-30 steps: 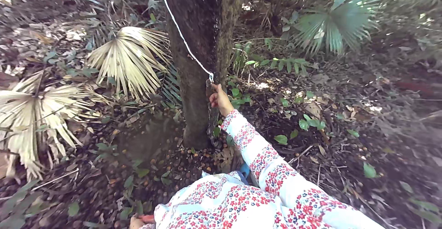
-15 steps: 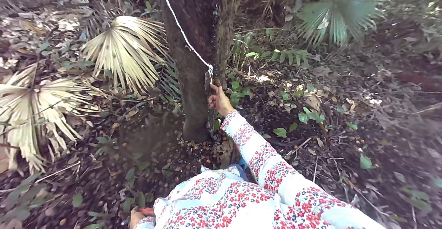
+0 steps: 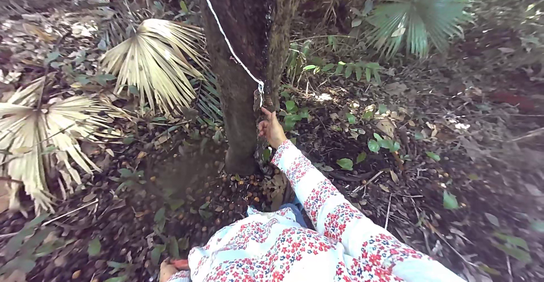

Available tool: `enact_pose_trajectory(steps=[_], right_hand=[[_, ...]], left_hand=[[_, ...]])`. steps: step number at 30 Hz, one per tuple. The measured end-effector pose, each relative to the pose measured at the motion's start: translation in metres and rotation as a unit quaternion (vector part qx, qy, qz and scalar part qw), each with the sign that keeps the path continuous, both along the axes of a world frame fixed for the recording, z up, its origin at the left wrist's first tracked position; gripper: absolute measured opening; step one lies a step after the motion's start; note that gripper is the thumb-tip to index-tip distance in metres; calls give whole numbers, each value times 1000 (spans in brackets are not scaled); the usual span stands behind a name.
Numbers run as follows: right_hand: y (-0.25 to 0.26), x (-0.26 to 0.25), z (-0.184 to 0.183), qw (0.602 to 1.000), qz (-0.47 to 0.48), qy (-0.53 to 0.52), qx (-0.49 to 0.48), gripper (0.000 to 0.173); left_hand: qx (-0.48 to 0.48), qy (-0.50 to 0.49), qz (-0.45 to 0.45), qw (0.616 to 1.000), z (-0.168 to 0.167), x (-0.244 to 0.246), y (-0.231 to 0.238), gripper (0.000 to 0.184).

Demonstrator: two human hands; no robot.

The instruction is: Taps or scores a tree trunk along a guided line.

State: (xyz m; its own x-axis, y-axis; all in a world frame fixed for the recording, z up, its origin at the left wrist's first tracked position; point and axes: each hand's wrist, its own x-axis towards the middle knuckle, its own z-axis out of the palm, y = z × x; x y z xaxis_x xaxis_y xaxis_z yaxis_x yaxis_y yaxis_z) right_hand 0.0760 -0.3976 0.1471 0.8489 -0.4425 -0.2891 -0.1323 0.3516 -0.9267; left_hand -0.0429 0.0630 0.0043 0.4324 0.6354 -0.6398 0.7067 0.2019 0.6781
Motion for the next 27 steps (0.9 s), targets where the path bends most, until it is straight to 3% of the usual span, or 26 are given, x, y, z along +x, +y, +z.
enact_pose_trajectory(steps=[6, 10, 17, 23, 27], right_hand=[[11, 0, -30, 997, -8, 61, 48, 70], [12, -2, -28, 999, -28, 4, 30, 69], [10, 7, -30, 999, -22, -23, 8, 75], [18, 9, -43, 997, -40, 43, 51, 66], [19, 5, -42, 998, -46, 4, 30, 66]], left_hand=[[-14, 1, 1, 1000, 7, 1, 4, 31], [0, 12, -7, 1000, 19, 0, 1, 33], [12, 23, -24, 999, 6, -6, 15, 36], [20, 18, -33, 999, 2, -7, 24, 41], [13, 8, -23, 1000, -4, -5, 28, 40]])
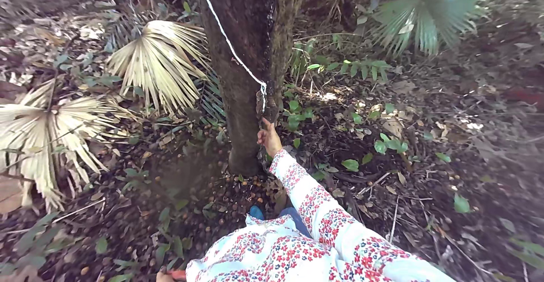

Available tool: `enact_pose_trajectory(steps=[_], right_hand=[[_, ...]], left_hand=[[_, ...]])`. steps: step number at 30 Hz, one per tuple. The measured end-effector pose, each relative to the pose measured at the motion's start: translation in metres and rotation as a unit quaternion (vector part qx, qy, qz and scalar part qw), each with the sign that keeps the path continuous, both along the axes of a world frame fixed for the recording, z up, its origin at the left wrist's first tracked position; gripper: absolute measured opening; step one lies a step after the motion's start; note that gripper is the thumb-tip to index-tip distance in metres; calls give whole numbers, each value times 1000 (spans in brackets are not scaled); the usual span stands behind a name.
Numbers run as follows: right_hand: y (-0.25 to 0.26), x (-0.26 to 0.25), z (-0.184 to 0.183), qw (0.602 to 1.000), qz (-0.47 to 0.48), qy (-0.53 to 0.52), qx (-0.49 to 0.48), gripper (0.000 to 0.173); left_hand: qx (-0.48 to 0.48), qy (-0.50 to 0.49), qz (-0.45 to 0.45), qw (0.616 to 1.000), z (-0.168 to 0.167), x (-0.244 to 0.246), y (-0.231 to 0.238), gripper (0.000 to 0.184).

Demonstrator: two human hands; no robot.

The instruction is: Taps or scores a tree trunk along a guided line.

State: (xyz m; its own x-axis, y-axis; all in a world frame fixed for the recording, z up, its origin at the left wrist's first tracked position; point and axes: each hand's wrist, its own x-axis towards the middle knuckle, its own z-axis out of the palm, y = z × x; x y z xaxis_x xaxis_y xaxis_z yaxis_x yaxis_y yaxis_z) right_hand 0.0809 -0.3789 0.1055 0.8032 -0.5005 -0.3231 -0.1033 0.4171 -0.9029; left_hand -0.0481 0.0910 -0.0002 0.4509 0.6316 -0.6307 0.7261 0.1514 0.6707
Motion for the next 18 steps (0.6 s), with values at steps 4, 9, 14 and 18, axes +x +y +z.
enact_pose_trajectory(steps=[4, 9, 14, 18], right_hand=[[-4, 3, 3, 999, 4, -43, -18, 74], [-3, 7, -8, 1000, 6, -15, -6, 71], [3, 1, -14, 999, 2, 21, 24, 64], [1, 2, -12, 1000, 1, -19, 9, 66]], left_hand=[[3, 14, 5, 1000, 8, 2, -7, 35], [11, 17, -22, 1000, 7, 6, -9, 33], [9, 4, -14, 1000, 8, 9, -12, 34], [-14, -13, 28, 999, 9, 9, -18, 29]])
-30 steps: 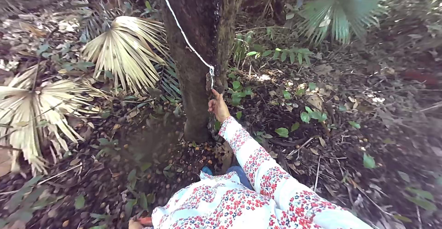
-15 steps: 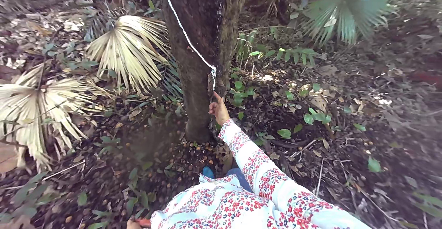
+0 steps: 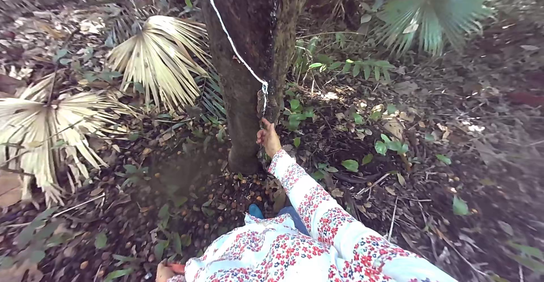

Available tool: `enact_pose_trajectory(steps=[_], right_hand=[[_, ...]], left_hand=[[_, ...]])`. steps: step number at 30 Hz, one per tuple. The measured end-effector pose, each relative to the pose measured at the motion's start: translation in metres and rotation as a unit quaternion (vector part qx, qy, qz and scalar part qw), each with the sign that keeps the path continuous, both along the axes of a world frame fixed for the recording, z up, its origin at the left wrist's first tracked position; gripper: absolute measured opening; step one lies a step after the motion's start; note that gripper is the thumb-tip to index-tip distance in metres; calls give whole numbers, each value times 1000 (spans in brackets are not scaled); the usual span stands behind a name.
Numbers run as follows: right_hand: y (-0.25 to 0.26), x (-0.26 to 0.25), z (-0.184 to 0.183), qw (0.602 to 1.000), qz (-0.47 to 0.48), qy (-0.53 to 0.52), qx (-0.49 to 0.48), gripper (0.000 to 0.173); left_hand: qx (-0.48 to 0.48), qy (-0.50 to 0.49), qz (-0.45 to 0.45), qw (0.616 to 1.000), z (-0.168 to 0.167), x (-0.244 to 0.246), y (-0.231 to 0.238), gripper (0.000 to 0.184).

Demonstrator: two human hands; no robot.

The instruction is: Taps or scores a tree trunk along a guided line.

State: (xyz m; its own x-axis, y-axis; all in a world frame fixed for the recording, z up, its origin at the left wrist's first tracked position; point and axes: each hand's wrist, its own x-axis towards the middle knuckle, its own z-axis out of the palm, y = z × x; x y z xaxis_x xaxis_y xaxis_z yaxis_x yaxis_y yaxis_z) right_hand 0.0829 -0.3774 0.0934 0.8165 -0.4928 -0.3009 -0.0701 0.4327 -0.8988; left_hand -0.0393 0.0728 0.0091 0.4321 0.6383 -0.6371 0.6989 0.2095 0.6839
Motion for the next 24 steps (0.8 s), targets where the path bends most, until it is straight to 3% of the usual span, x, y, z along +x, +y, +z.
enact_pose_trajectory(steps=[10, 18, 24], right_hand=[[4, -4, -8, 997, 13, 70, 17, 65], [0, -1, -7, 999, -5, 36, -3, 64], [2, -3, -22, 997, 13, 72, 21, 64]], left_hand=[[-13, -15, 10, 1000, -10, -2, 5, 28], [-17, -22, 9, 1000, -10, -3, 7, 26], [-25, -25, 24, 999, -8, -4, 9, 24]])
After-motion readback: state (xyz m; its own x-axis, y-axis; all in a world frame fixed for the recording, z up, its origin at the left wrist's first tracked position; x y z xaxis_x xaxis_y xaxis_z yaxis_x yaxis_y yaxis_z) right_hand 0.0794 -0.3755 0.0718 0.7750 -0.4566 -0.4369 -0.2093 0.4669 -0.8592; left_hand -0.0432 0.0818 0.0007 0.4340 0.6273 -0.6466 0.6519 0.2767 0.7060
